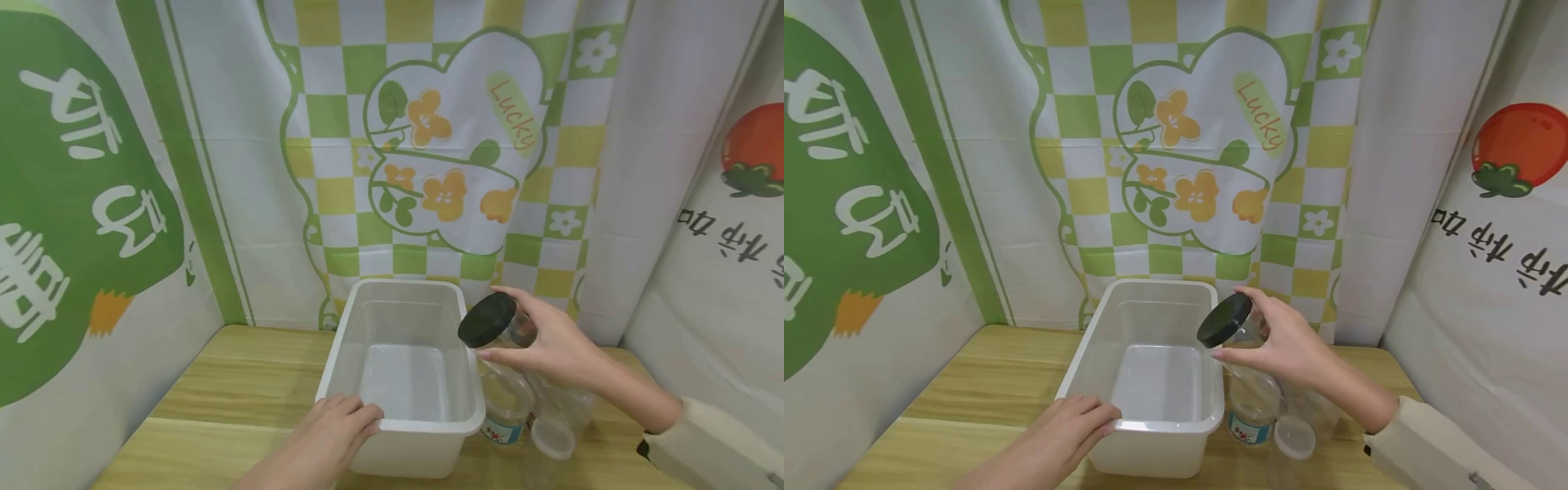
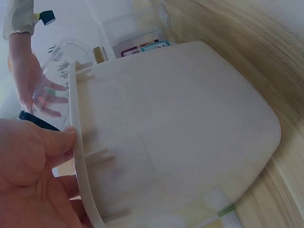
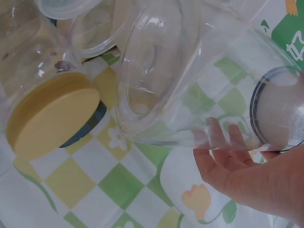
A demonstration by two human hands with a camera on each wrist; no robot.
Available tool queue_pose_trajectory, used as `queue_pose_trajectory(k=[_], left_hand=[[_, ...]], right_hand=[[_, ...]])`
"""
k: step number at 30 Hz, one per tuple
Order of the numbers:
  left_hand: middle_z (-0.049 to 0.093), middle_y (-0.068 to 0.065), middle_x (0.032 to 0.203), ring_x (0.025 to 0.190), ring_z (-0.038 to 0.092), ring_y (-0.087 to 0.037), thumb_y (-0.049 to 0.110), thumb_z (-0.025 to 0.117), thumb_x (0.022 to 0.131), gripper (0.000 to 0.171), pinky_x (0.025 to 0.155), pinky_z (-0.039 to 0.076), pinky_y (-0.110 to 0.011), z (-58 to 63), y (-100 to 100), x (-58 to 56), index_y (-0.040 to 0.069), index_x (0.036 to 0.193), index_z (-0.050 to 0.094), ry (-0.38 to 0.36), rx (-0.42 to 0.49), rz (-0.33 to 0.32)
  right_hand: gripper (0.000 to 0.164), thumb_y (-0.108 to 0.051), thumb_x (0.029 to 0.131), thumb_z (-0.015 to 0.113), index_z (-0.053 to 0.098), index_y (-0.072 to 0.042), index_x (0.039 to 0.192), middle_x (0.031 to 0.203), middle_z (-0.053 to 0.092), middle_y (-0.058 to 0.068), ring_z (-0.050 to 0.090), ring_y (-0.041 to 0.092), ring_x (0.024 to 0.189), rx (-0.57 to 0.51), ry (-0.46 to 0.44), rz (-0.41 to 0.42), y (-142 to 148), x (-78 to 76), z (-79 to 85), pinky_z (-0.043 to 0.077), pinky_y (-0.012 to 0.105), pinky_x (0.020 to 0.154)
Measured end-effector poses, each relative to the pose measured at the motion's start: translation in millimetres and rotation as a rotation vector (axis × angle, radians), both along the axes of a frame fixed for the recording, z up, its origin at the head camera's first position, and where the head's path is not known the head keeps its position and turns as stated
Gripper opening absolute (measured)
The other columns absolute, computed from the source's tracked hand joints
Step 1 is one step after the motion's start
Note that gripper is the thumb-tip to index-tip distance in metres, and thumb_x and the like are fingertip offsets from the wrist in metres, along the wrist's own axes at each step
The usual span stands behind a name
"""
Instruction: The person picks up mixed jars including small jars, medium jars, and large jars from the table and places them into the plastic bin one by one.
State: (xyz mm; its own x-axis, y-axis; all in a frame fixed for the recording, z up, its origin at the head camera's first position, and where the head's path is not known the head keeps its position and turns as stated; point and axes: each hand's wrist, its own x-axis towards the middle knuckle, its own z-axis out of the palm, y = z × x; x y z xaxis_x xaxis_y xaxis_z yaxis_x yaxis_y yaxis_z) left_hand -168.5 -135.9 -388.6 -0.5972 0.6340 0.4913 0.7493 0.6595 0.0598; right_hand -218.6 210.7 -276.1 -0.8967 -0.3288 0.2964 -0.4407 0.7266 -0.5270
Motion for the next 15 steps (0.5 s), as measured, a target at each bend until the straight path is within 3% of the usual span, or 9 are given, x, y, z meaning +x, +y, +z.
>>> queue_pose_trajectory(k=[6, 12, 15], left_hand=[[0.059, 0.010, 0.086, 0.077, 0.052, -0.009, 0.020, 0.065, 0.104, 0.006, 0.069, 0.040, -0.023, -0.9, 0.2, -0.5, 0.019, 0.109, 0.069, -0.028, -0.004, 0.006], [0.058, 0.011, 0.086, 0.075, 0.049, -0.007, 0.020, 0.065, 0.104, 0.005, 0.068, 0.038, -0.021, -1.7, -0.3, -0.5, 0.020, 0.107, 0.068, -0.017, -0.001, 0.007], [0.058, 0.011, 0.086, 0.076, 0.049, -0.008, 0.020, 0.065, 0.104, 0.005, 0.068, 0.038, -0.021, -2.1, 0.3, -0.8, 0.020, 0.108, 0.068, -0.019, -0.004, 0.009]], right_hand=[[0.096, -0.053, 0.081, 0.089, 0.043, -0.018, 0.159, 0.118, 0.067, 0.010, 0.068, 0.021, 0.094, 0.018, -0.016, -0.008, -7.9, -8.7, 3.6, 0.054, 0.036, 0.071], [0.097, -0.051, 0.083, 0.088, 0.041, -0.017, 0.160, 0.123, 0.066, 0.015, 0.068, 0.018, 0.085, 0.017, -0.024, 0.008, -14.9, -18.2, 6.7, 0.054, 0.035, 0.068], [0.096, -0.053, 0.084, 0.087, 0.041, -0.017, 0.160, 0.125, 0.065, 0.016, 0.069, 0.021, 0.090, 0.027, -0.023, 0.013, -19.7, -21.8, 9.1, 0.055, 0.037, 0.070]])
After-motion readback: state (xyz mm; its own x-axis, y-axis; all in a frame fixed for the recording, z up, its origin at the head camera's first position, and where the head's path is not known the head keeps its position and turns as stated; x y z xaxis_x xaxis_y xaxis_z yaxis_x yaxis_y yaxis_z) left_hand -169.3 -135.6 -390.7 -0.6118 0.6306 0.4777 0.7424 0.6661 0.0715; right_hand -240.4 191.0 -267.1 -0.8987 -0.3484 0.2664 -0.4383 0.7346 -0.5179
